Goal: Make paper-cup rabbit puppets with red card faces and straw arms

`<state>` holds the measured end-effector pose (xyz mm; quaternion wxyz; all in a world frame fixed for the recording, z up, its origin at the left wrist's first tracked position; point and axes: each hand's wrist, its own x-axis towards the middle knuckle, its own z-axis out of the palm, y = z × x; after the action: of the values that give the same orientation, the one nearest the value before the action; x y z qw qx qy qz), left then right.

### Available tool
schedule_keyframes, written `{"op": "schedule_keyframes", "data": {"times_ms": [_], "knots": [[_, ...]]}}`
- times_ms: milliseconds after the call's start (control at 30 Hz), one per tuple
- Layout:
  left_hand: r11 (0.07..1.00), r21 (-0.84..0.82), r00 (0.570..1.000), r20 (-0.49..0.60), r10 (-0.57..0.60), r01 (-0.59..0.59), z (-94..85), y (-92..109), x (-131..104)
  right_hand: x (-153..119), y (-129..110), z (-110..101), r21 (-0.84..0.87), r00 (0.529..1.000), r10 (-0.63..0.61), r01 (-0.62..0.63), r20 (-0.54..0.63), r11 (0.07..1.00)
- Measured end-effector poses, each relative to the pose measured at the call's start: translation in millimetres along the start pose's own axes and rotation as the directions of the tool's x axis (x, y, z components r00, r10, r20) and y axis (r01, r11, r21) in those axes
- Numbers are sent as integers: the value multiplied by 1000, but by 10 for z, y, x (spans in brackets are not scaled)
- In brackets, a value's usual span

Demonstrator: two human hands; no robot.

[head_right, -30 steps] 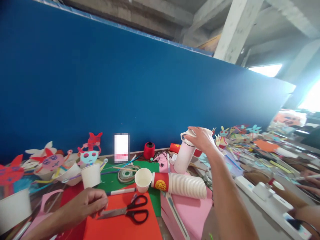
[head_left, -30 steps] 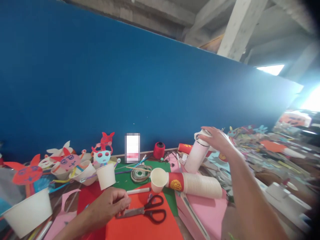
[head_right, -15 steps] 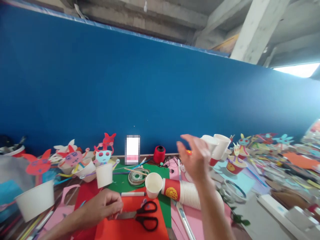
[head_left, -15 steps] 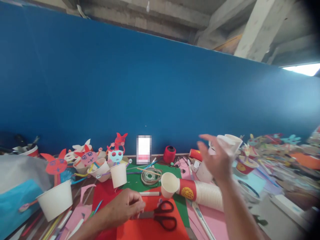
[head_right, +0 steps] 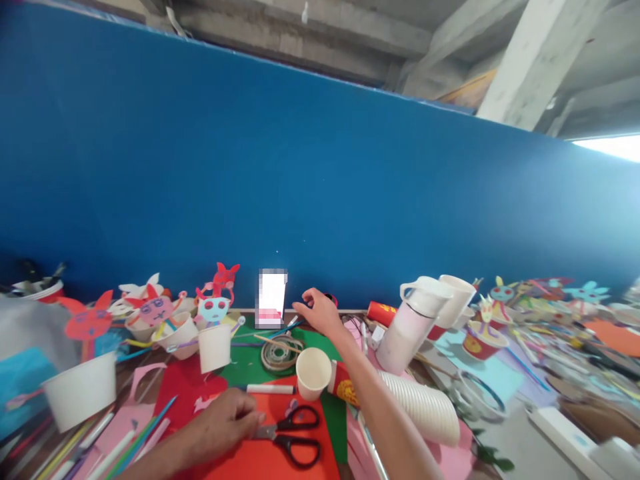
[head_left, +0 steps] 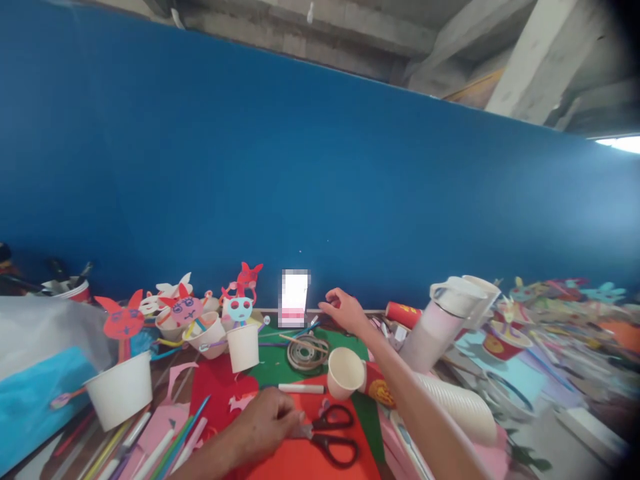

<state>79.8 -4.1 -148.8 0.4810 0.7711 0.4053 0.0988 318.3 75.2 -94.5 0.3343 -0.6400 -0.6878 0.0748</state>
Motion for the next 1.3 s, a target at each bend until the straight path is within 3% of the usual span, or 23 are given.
{"op": "schedule_keyframes", "data": {"times_ms": [167,267,300,367,567,667,767,833,1000,1200,1300], "knots": [[999,-29,1000,5,23,-23,16,26,3,-202,-31,-259,95,973,-23,0,232,995],[998,-58,999,48,-3,6,12,12,26,-484,-126,-519,134,869,-140,86,474,987],[998,-61,998,60,-9,12,12,2,33,-578,-163,-580,103,839,-152,115,523,988],[998,-60,997,72,-7,11,14,-21,44,-748,-233,-632,19,821,-145,162,553,987],[994,-109,995,96,16,-6,33,-78,44,-960,-338,-516,-160,906,-33,110,422,981],[993,-120,996,86,15,-4,34,-103,56,-873,-337,-635,-120,921,-29,81,388,989],[990,-144,995,93,27,-14,17,-113,68,-710,-255,-817,-171,978,36,0,203,985],[989,-149,995,96,27,-12,-5,-105,67,-603,-146,-866,-254,987,112,-80,114,964],[990,-140,998,58,26,-17,-70,-75,45,-489,152,-655,-385,952,245,-159,184,909],[986,-162,999,44,33,-25,-93,-106,45,-513,246,-483,-388,939,232,-120,256,914],[985,-172,999,41,21,-14,-80,-114,49,-471,136,-464,-391,976,147,-74,161,918]]}}
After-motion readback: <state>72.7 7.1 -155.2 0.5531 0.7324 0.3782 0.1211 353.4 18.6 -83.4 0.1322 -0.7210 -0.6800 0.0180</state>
